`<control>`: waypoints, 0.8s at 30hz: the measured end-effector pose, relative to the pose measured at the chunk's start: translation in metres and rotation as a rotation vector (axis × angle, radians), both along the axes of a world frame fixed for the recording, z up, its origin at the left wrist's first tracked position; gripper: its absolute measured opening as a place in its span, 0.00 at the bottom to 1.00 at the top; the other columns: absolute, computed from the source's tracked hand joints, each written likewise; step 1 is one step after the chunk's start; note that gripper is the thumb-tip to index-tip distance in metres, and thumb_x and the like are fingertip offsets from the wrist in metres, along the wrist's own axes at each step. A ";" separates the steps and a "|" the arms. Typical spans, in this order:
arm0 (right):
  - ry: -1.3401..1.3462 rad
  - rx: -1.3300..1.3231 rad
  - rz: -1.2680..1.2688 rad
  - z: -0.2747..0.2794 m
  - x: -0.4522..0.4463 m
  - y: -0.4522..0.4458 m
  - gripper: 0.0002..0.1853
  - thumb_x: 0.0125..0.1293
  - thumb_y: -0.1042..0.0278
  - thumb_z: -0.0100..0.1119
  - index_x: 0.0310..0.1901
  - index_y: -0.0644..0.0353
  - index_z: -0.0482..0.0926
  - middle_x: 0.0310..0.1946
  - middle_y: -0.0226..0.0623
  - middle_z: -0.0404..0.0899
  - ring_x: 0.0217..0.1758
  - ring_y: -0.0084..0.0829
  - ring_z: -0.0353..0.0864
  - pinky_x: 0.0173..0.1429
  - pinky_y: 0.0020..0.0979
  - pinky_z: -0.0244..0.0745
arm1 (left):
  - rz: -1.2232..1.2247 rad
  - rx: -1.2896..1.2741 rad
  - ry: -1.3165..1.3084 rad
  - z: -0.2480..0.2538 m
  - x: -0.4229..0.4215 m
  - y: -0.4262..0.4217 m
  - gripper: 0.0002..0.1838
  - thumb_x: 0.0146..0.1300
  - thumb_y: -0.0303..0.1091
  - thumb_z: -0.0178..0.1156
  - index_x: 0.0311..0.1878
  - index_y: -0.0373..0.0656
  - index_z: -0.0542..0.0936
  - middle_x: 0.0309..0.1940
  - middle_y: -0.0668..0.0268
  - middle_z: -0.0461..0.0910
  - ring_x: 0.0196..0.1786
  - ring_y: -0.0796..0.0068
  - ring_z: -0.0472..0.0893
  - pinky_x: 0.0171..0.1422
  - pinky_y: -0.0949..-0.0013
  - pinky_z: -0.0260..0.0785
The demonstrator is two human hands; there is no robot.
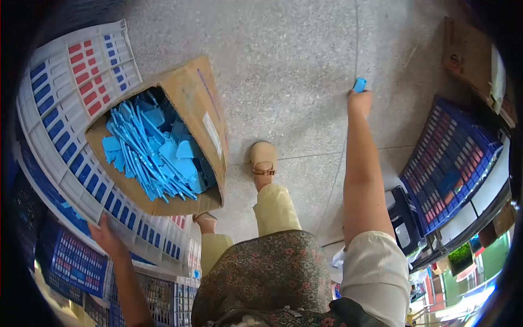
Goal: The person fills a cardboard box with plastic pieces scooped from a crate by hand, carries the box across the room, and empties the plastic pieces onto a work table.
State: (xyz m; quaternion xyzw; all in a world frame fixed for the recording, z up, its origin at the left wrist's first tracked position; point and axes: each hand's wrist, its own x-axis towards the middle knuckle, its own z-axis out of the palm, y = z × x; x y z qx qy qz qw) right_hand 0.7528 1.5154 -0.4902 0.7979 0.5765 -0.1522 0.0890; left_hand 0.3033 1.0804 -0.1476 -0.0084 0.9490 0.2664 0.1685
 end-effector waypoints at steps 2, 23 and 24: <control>0.009 0.037 -0.098 0.018 -0.019 -0.016 0.25 0.55 0.54 0.64 0.44 0.68 0.73 0.43 0.52 0.77 0.46 0.50 0.77 0.49 0.42 0.71 | -0.037 -0.043 0.062 -0.003 -0.005 -0.015 0.21 0.62 0.29 0.53 0.57 0.31 0.67 0.49 0.59 0.73 0.49 0.70 0.73 0.56 0.70 0.64; 0.702 0.258 0.778 0.362 -0.386 -0.280 0.24 0.61 0.73 0.51 0.60 0.66 0.63 0.63 0.54 0.60 0.63 0.50 0.63 0.65 0.41 0.59 | -0.233 -0.069 -0.038 0.016 0.000 0.030 0.26 0.50 0.42 0.62 0.51 0.41 0.70 0.33 0.51 0.79 0.35 0.48 0.80 0.38 0.52 0.71; 0.840 0.286 0.759 0.385 -0.396 -0.301 0.21 0.60 0.75 0.51 0.57 0.65 0.67 0.59 0.53 0.65 0.61 0.50 0.67 0.62 0.40 0.63 | -0.247 -0.065 -0.125 0.015 -0.001 0.025 0.28 0.48 0.43 0.62 0.52 0.41 0.70 0.37 0.51 0.79 0.35 0.48 0.79 0.38 0.52 0.71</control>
